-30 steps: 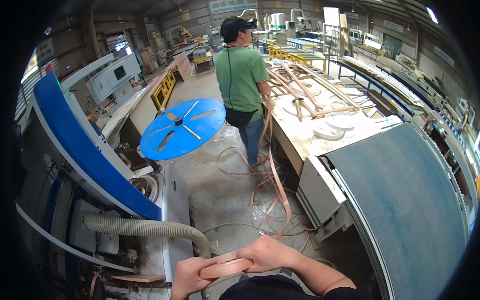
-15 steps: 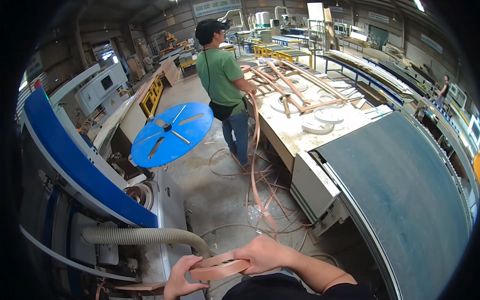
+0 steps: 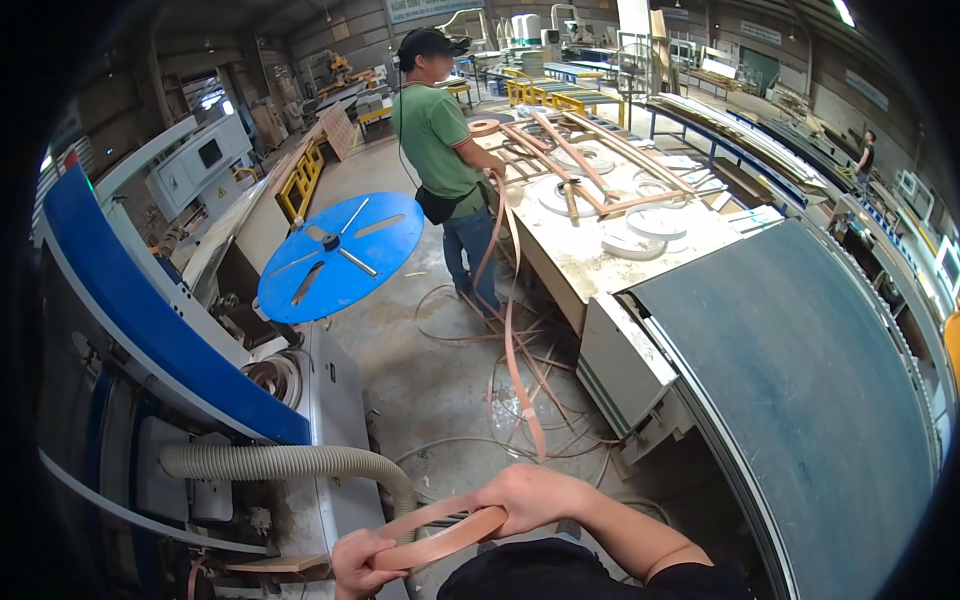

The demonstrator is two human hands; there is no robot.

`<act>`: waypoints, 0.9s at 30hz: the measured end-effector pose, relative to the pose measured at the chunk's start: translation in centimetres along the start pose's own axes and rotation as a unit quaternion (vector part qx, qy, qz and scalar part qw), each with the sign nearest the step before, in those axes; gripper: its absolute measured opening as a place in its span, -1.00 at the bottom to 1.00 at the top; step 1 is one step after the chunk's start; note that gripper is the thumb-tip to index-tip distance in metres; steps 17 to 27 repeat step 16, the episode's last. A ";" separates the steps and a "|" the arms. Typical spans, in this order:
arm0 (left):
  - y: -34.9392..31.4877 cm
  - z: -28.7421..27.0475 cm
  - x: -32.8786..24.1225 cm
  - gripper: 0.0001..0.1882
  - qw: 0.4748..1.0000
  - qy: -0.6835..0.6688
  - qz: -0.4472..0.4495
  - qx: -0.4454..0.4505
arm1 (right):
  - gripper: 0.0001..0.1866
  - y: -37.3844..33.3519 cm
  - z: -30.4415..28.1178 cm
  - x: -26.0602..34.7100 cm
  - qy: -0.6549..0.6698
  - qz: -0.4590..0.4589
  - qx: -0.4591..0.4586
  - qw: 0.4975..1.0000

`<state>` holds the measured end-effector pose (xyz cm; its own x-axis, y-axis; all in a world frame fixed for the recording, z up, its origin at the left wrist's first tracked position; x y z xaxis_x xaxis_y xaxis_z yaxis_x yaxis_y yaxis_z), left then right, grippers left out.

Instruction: Winding and preparing a roll of edge banding tape in a furniture workshop.

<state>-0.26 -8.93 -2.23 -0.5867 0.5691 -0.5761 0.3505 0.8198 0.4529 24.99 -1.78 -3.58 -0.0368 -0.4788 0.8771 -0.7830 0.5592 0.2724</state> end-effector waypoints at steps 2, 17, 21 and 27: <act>-0.3 0.2 0.9 -0.52 1.000 -0.009 0.019 0.006 | -0.67 0.3 0.0 0.1 -0.040 -0.003 0.024 0.999; 3.1 2.3 -4.5 -0.48 0.981 0.158 0.003 0.110 | -0.62 2.1 0.9 4.2 -0.057 -0.028 0.021 0.998; 3.1 2.3 -4.5 -0.48 0.981 0.158 0.003 0.110 | -0.62 2.1 0.9 4.2 -0.057 -0.028 0.021 0.998; 3.1 2.3 -4.5 -0.48 0.981 0.158 0.003 0.110 | -0.62 2.1 0.9 4.2 -0.057 -0.028 0.021 0.998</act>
Point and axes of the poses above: each hand's wrist, its own y-axis towards the middle knuckle, its own z-axis out of the palm, x = y × z, the point moved 6 cm from there along y, towards the middle knuckle, and after that the axes turned 13 degrees about y, right-handed, at the moved point
